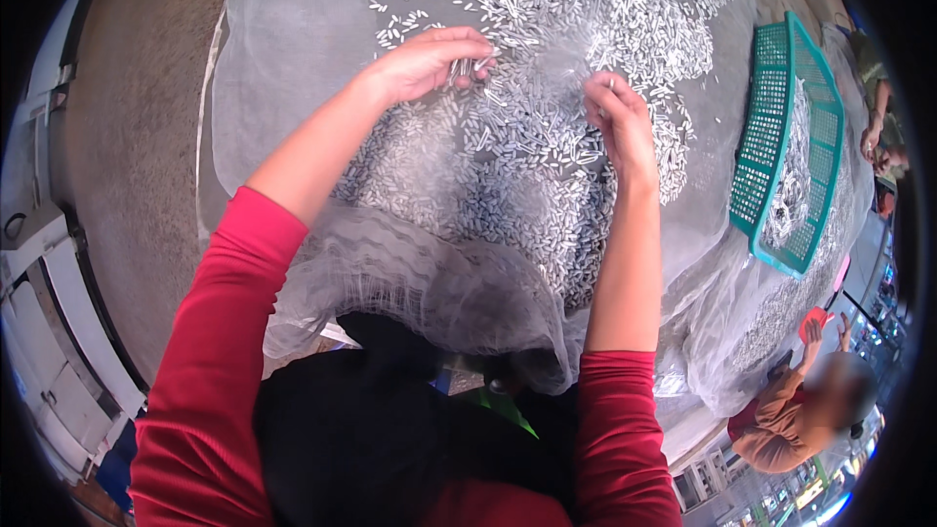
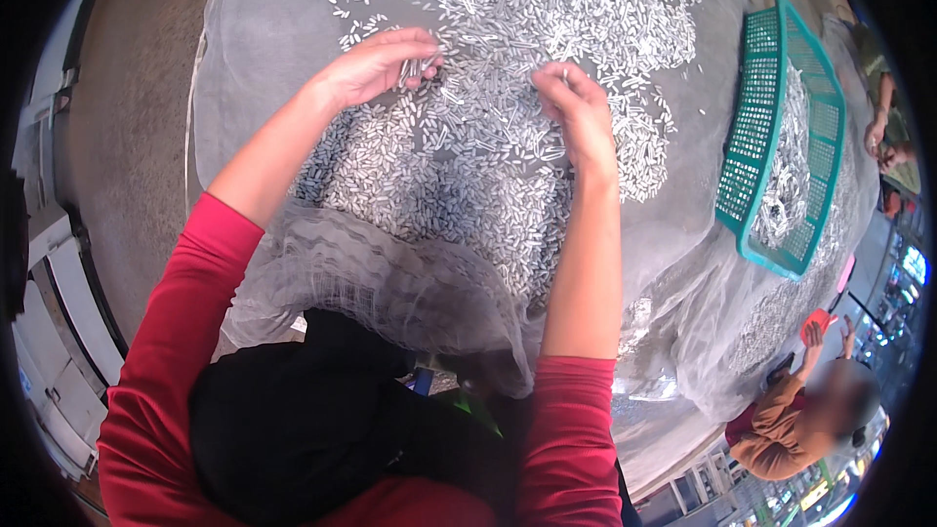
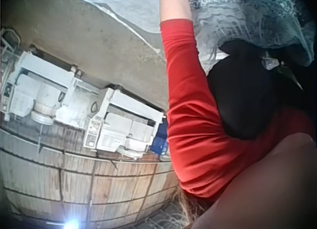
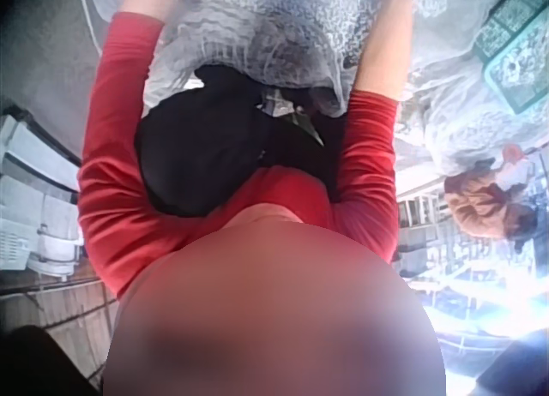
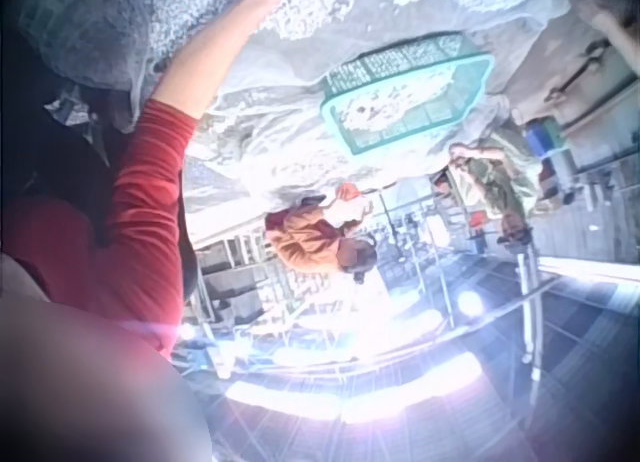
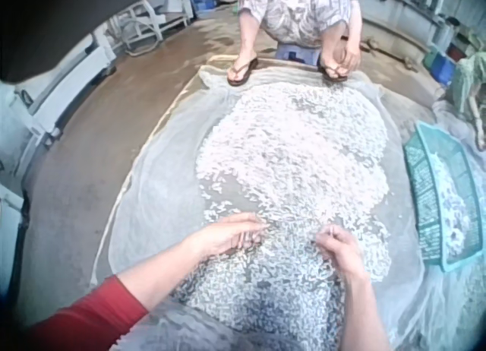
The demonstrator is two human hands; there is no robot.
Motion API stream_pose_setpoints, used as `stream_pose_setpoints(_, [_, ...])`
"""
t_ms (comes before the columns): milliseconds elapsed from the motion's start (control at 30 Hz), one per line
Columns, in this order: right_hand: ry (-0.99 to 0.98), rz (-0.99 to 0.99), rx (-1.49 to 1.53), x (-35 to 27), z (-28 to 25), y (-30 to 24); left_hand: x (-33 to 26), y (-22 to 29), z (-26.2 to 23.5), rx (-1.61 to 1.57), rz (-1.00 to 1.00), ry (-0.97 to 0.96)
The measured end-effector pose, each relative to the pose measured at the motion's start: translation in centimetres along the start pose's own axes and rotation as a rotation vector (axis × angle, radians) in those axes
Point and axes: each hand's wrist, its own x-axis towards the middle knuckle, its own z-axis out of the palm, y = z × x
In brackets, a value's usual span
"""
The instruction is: The person sorts small silver fish by hand on a large white sheet, picking them up and placing them into a green basket. The person works continuously, moving fish from the pile into the basket.
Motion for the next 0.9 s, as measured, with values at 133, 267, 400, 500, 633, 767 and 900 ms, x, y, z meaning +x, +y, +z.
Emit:
stream_pose_setpoints(133, [-0.155, -0.137, 0.454, -3.9, -1.5, 0.7, -0.3, 0.3, 0.7, -0.152, 0.004, -0.154])
stream_pose_setpoints(267, [-0.153, -0.091, 0.558, -5.6, -1.3, 0.5, 1.2, 0.4, 2.6, -0.035, -0.008, -0.132])
stream_pose_setpoints(400, [0.061, 0.039, -0.192, -2.0, 0.8, 0.1, 2.4, 0.6, 4.2, 0.151, -0.040, 0.043])
stream_pose_setpoints(500, [0.242, 0.072, -0.902, 0.9, 3.9, 0.3, 2.5, 0.3, 4.2, 0.305, -0.058, 0.202])
stream_pose_setpoints(633, [0.262, 0.240, -1.294, 3.2, 6.9, -0.2, 1.1, -0.7, 3.0, 0.650, 0.119, 0.265])
stream_pose_setpoints(767, [0.235, 0.172, -1.177, 2.7, 6.4, -0.2, -0.3, -2.0, 3.2, 0.949, 0.173, 0.287])
stream_pose_setpoints(900, [0.161, 0.191, -1.108, 2.0, 5.3, 0.2, -1.0, -2.8, 4.2, 1.183, 0.327, 0.346])
